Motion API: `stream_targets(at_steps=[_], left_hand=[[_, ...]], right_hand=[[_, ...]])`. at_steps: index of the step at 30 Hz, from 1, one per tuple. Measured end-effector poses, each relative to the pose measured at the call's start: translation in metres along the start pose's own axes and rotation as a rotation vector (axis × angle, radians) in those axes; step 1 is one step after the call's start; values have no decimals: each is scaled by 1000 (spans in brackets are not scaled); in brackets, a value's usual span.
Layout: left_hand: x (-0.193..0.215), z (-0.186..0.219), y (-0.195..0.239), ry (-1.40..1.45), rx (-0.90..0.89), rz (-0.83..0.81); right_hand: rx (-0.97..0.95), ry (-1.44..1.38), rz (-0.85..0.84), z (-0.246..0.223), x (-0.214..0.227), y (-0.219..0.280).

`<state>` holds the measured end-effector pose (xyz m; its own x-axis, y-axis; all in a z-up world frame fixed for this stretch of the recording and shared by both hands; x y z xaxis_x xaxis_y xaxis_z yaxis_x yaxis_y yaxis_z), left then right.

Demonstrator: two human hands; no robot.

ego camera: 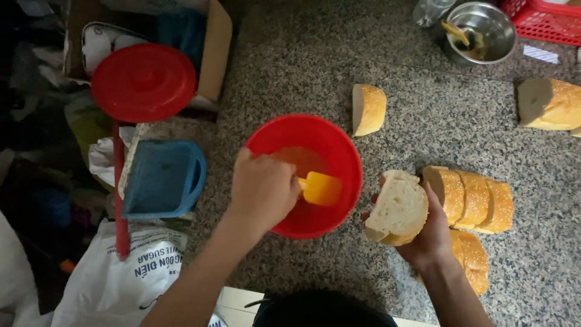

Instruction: Coating slices of bread with a yellow liquid using a spatula and arranging them on a counter

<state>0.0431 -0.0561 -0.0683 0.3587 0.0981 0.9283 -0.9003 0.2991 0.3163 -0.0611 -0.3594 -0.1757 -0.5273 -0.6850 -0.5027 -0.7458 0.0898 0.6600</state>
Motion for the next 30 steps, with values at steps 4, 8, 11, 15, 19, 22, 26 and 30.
stream_targets(at_steps=[4, 8, 11, 15, 19, 22, 26, 30], left_hand=[[23, -20, 11, 93, -55, 73], [60, -22, 30, 216, -68, 149], [87, -1, 50, 109, -213, 468], [111, 41, 79, -224, -426, 975], [100, 68, 84, -408, -496, 1056], [85, 76, 91, -559, -583, 1073], [71, 36, 93, -664, -725, 969], [116, 26, 81, -255, -477, 855]], right_hand=[[26, 42, 103, -12, -18, 6], [87, -37, 10, -22, -27, -1], [112, -72, 29, -30, -43, 1], [36, -96, 77, -34, -74, 22], [25, -124, 26, -27, -81, 27], [0, -147, -43, -26, -78, 27], [40, -122, -47, -33, -57, 20], [67, -64, -68, -32, -48, 18]])
Point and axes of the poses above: each hand's wrist, its own y-axis away from the middle knuckle, its own x-axis out of the back of the hand, z = x × y, the point moved 4 cm from there along -y, towards the middle knuckle, and after that the axes turned 3 degrees about x, right-handed, at the moved point
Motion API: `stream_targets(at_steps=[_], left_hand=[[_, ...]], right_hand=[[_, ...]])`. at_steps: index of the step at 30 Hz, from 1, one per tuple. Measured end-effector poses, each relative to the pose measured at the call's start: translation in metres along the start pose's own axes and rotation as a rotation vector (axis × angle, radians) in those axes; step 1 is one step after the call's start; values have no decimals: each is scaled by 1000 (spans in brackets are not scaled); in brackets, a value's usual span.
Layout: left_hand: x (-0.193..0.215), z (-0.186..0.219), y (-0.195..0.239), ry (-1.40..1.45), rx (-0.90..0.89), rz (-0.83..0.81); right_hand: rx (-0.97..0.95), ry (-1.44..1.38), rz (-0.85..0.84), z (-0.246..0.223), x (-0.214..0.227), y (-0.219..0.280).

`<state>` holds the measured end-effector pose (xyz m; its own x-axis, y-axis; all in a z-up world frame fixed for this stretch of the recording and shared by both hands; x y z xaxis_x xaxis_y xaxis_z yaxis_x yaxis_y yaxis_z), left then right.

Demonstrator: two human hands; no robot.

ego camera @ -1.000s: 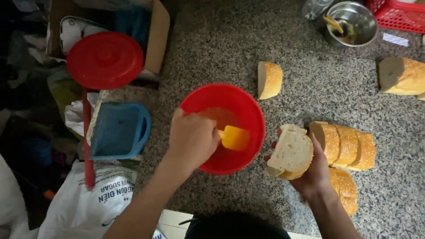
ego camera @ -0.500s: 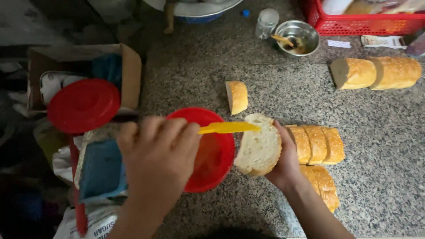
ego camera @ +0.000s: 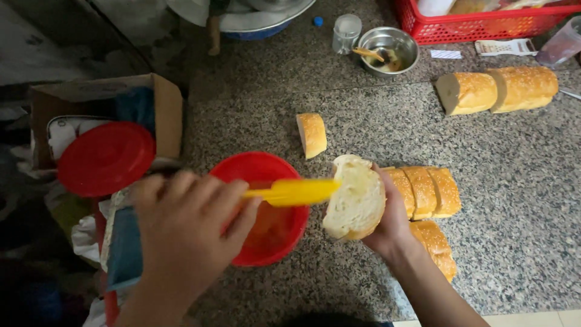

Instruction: Coating slices of bread with a yellow liquid using a spatula and arranging them on a counter

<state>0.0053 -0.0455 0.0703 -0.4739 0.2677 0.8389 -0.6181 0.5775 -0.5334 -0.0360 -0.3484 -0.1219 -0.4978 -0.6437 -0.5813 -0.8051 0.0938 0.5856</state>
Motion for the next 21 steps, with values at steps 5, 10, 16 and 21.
stream_targets(at_steps=[5, 10, 16, 21], left_hand=[[-46, -2, -22, 407, 424, -518], [-47, -21, -20, 181, 433, -412], [-10, 10, -20, 220, 158, 24], [-22, 32, 19, -205, -229, 260]], right_hand=[[24, 31, 6, 5, -3, 2], [18, 0, 70, 0, 10, -3], [-54, -122, -6, -1, -2, 5], [-56, -123, 2, -2, -4, 8]])
Point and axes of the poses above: each hand's wrist, its own y-axis away from the middle knuckle, its own x-axis out of the back of the hand, z = x × y, the point moved 4 cm from there along -y, towards the middle knuckle, and after that the axes turned 3 degrees about x, right-handed, at the moved point
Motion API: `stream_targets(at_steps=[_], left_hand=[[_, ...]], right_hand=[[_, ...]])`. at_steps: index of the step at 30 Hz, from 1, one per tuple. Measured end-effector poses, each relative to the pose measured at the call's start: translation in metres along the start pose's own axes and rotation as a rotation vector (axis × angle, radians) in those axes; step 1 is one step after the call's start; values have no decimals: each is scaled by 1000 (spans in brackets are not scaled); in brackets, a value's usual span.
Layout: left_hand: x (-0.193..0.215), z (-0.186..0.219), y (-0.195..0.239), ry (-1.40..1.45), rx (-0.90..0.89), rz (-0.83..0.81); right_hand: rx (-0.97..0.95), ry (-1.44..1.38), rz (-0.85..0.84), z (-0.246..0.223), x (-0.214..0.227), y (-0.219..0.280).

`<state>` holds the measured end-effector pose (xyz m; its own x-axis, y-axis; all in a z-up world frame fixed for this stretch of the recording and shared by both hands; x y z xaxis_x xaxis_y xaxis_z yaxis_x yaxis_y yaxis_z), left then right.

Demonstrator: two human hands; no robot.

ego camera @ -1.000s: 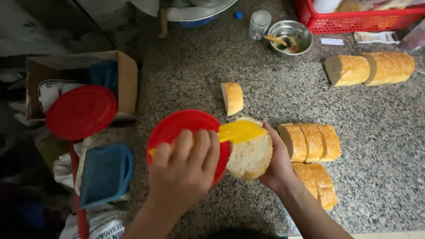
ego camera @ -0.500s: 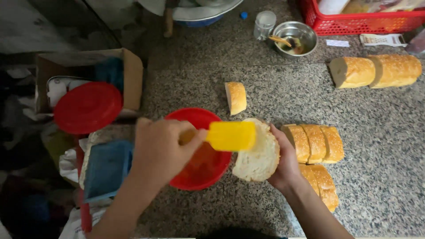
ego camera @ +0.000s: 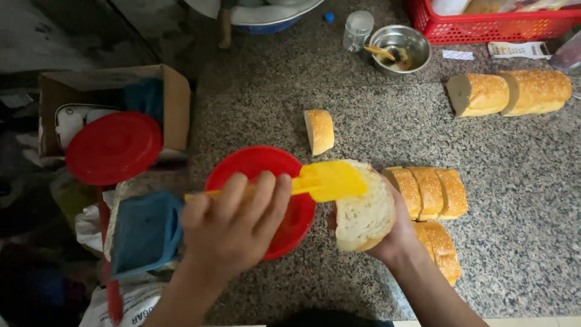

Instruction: Coating slices of bread with a yellow liquid using a spatula and arranging them on a counter

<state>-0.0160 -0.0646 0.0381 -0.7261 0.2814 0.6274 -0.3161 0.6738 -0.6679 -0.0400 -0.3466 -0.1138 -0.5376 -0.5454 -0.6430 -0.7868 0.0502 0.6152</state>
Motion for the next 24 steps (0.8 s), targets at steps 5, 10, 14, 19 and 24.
stream_targets(at_steps=[5, 10, 14, 19, 24], left_hand=[[-6, -18, 37, -127, -125, -20], [10, -36, 8, 145, 150, -13], [-22, -34, -14, 651, 656, -674], [-32, -50, -2, 595, 791, -1097], [-25, -26, -27, 718, 534, -537]], right_hand=[[2, 0, 4, -2, -1, 0], [-15, 9, -4, 1, -6, 1], [-31, 136, 75, -4, -25, 15], [67, 95, 86, -12, 7, -1], [-8, 96, 51, 6, 22, -17]])
Point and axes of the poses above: each hand's wrist, its own y-axis away from the middle knuckle, its own x-axis out of the back of the hand, z = x × y, the point moved 4 cm from there along -y, towards the middle knuckle, and after that the axes turned 3 degrees about x, right-handed, at the moved point
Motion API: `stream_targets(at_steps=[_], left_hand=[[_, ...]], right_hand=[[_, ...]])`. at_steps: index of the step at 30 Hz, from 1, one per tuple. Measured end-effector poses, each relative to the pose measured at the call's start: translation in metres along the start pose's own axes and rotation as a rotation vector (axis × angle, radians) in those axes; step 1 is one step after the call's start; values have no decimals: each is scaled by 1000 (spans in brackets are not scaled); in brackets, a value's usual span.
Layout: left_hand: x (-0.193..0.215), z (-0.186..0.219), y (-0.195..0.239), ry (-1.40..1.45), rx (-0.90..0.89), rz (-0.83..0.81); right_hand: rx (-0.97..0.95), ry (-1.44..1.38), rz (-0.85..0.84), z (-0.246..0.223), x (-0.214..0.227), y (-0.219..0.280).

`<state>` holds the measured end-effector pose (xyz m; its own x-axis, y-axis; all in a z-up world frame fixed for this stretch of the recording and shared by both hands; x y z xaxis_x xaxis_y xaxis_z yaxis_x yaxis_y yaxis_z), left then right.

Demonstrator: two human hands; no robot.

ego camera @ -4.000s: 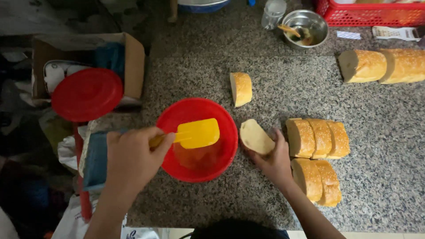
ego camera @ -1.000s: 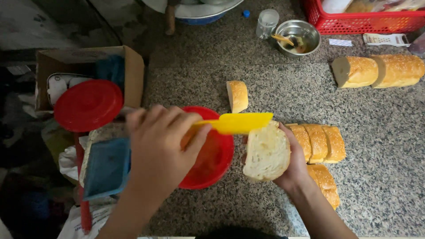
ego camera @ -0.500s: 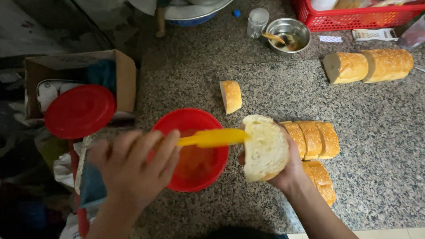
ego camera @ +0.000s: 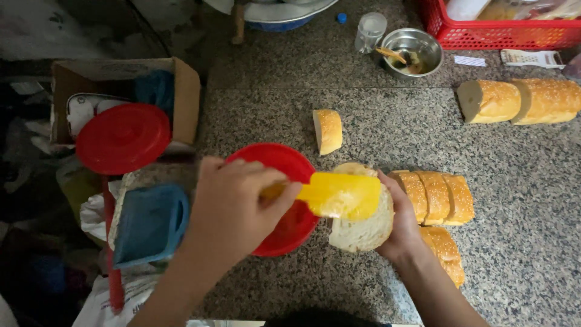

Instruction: Coating slices of bread with a yellow liquid using a spatula and arranging them on a counter

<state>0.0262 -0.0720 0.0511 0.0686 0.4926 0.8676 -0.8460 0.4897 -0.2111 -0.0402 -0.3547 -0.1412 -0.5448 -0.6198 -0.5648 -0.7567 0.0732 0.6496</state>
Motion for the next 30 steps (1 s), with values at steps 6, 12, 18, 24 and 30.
stream_targets(at_steps=[6, 12, 18, 24, 30], left_hand=[[9, -42, -7, -288, 63, 303], [-14, -58, 13, -481, 449, -297], [-131, -75, 27, -520, 332, -496], [-136, -32, 0, -630, 206, -794], [-167, -29, 4, -762, 146, -753]], right_hand=[[-33, -19, 36, -13, -29, 27], [82, 91, 117, -20, -17, 20], [-28, 155, 170, -6, 6, 17], [60, -12, 24, 10, 58, -15], [49, 18, -77, 13, 56, -13]])
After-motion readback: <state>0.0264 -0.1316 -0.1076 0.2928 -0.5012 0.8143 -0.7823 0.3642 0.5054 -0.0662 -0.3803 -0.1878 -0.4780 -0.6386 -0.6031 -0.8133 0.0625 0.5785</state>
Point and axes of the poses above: each hand's wrist, its own y-axis away from the middle knuckle, its own x-axis out of the back of the hand, z = x × y, the point moved 4 cm from there along -y, towards the middle knuckle, and after that the axes turned 3 degrees about x, right-handed, at the moved point
